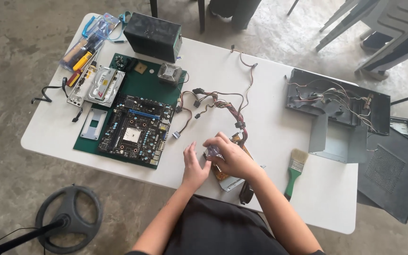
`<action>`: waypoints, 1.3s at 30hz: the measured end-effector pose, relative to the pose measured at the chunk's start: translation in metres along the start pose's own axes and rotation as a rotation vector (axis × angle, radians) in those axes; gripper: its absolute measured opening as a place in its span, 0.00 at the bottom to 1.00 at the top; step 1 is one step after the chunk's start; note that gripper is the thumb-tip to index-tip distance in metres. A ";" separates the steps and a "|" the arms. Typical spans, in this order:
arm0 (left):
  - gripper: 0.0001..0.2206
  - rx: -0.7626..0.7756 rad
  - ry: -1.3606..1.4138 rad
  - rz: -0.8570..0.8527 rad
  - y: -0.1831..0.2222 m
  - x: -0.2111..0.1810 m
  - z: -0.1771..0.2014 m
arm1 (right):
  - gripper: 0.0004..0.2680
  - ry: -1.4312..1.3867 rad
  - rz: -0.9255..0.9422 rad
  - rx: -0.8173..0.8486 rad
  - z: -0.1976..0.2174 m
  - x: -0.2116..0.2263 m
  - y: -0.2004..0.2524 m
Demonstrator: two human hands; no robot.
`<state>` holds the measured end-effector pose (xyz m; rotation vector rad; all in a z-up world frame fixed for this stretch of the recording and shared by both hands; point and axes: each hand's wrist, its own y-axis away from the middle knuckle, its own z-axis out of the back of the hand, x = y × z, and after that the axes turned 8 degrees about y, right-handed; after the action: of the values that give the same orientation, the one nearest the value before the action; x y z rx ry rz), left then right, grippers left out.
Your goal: The person is disassembling a computer power supply unit using a screwdriver and organizing various components on a repair bench.
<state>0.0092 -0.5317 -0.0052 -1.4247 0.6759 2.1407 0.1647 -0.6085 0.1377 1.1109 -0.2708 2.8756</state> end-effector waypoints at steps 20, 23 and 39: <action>0.16 -0.216 -0.208 -0.402 -0.017 -0.051 0.020 | 0.24 0.283 -0.179 -0.053 0.016 0.015 0.016; 0.18 -0.175 -0.293 -0.433 -0.015 -0.072 0.031 | 0.19 0.517 -0.139 -0.149 0.000 0.013 0.019; 0.14 0.196 0.052 -0.458 -0.015 -0.070 0.042 | 0.29 0.516 0.068 0.356 0.073 0.056 -0.013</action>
<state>0.0137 -0.5021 0.0721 -1.3759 0.5018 1.6444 0.1730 -0.6104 0.2306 0.3462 0.2385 3.2135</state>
